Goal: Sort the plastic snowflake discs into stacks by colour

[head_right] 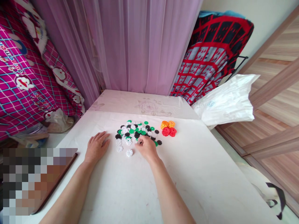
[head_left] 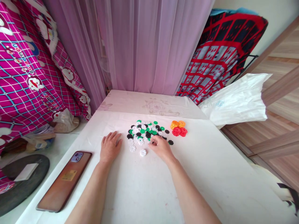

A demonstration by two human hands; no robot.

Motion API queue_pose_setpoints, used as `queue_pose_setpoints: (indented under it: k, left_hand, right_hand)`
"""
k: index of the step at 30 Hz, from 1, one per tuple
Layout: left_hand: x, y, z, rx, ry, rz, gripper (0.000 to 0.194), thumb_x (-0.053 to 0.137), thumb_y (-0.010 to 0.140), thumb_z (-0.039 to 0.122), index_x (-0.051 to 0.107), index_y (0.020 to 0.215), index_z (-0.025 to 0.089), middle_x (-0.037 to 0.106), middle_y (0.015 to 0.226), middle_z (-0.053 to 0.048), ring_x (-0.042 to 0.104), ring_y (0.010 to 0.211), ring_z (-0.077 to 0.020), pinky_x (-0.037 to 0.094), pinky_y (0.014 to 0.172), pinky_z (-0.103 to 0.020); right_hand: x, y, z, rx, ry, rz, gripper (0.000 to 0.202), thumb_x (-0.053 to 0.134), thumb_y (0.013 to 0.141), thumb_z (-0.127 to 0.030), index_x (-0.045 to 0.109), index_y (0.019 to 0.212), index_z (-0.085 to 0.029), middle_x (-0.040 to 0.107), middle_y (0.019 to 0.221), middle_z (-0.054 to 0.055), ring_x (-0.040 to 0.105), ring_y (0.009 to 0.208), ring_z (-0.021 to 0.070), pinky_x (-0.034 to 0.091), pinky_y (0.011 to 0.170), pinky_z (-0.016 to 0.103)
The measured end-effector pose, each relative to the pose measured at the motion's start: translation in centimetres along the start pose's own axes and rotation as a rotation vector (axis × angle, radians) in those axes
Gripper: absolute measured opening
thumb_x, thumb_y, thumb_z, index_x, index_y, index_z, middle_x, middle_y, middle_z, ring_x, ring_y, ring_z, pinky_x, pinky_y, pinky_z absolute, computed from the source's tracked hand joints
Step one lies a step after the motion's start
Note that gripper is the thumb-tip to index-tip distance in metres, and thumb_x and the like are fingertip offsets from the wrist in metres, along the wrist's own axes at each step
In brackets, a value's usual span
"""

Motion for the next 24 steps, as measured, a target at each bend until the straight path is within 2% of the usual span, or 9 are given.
queue_pose_setpoints:
  k: [1, 3, 5, 7, 11, 14, 18, 24]
  left_hand:
    - [0.0, 0.0, 0.0, 0.002, 0.001, 0.002, 0.042, 0.042, 0.095, 0.036, 0.063, 0.130, 0.025, 0.056, 0.146, -0.008, 0.044, 0.139, -0.0295, 0.031, 0.116, -0.054]
    - [0.0, 0.0, 0.0, 0.006, 0.005, 0.005, 0.042, 0.042, 0.095, 0.036, 0.063, 0.130, 0.026, 0.056, 0.146, -0.008, 0.044, 0.139, -0.0293, 0.031, 0.116, -0.054]
    - [0.1, -0.1, 0.0, 0.005, 0.008, 0.003, 0.042, 0.041, 0.095, 0.036, 0.062, 0.131, 0.025, 0.055, 0.146, -0.007, 0.044, 0.140, -0.0290, 0.031, 0.116, -0.053]
    - [0.0, -0.1, 0.0, 0.000, 0.009, 0.000, 0.043, 0.041, 0.095, 0.036, 0.062, 0.131, 0.025, 0.055, 0.147, -0.007, 0.043, 0.140, -0.0289, 0.030, 0.117, -0.053]
    - [-0.1, -0.1, 0.1, -0.007, 0.001, -0.003, 0.042, 0.042, 0.095, 0.036, 0.063, 0.130, 0.026, 0.055, 0.146, -0.007, 0.044, 0.140, -0.0289, 0.030, 0.117, -0.053]
    - [-0.2, -0.1, 0.2, -0.015, 0.000, -0.009, 0.043, 0.041, 0.095, 0.036, 0.063, 0.130, 0.026, 0.055, 0.147, -0.007, 0.043, 0.140, -0.0287, 0.029, 0.117, -0.053]
    - [-0.2, -0.1, 0.2, -0.015, -0.005, -0.016, 0.042, 0.042, 0.094, 0.036, 0.063, 0.130, 0.026, 0.054, 0.147, -0.007, 0.043, 0.140, -0.0285, 0.029, 0.117, -0.053]
    - [-0.1, -0.1, 0.2, -0.015, -0.014, -0.017, 0.042, 0.042, 0.094, 0.035, 0.063, 0.130, 0.027, 0.055, 0.147, -0.006, 0.043, 0.140, -0.0291, 0.029, 0.117, -0.053]
  right_hand:
    - [0.1, -0.5, 1.2, 0.027, 0.118, 0.020, 0.014, 0.068, 0.071, -0.033, 0.066, 0.080, -0.023, 0.070, 0.077, -0.001, 0.064, 0.066, 0.0151, 0.050, 0.065, 0.027]
    - [0.2, -1.4, 2.8, 0.028, 0.328, 0.076, 0.022, 0.068, 0.070, -0.040, 0.065, 0.083, -0.022, 0.068, 0.076, 0.000, 0.064, 0.066, 0.0154, 0.051, 0.064, 0.027]
    - [0.2, -2.1, 3.2, -0.019, 0.443, 0.123, 0.026, 0.067, 0.071, -0.043, 0.064, 0.086, -0.022, 0.068, 0.083, 0.002, 0.064, 0.071, 0.0158, 0.053, 0.065, 0.028]
    - [0.2, -2.6, 2.6, -0.099, 0.465, 0.144, 0.024, 0.066, 0.073, -0.042, 0.064, 0.088, -0.022, 0.068, 0.089, 0.003, 0.064, 0.074, 0.0154, 0.054, 0.065, 0.027]
    - [0.3, -3.3, -0.3, -0.282, 0.375, 0.130, 0.018, 0.064, 0.075, -0.028, 0.065, 0.092, -0.023, 0.066, 0.091, 0.003, 0.063, 0.074, 0.0132, 0.055, 0.066, 0.026]
    - [0.8, -4.0, -2.1, -0.371, 0.265, 0.114, 0.033, 0.064, 0.074, -0.020, 0.064, 0.107, -0.025, 0.066, 0.091, 0.001, 0.062, 0.076, 0.0135, 0.055, 0.072, 0.027]
    - [1.5, -4.5, -3.2, -0.417, 0.116, 0.090, 0.048, 0.066, 0.073, -0.015, 0.059, 0.119, -0.024, 0.068, 0.095, 0.002, 0.063, 0.083, 0.0165, 0.054, 0.083, 0.032]
    - [1.9, -4.2, -3.4, -0.389, -0.025, 0.075, 0.052, 0.065, 0.073, -0.014, 0.058, 0.124, -0.022, 0.068, 0.098, 0.004, 0.062, 0.092, 0.0206, 0.051, 0.088, 0.036]
Point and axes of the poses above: each hand's wrist, its own y-axis towards the middle knuckle, its own x-axis out of the palm, z = x × y, the point moved 7 cm from there along y, towards the middle knuckle
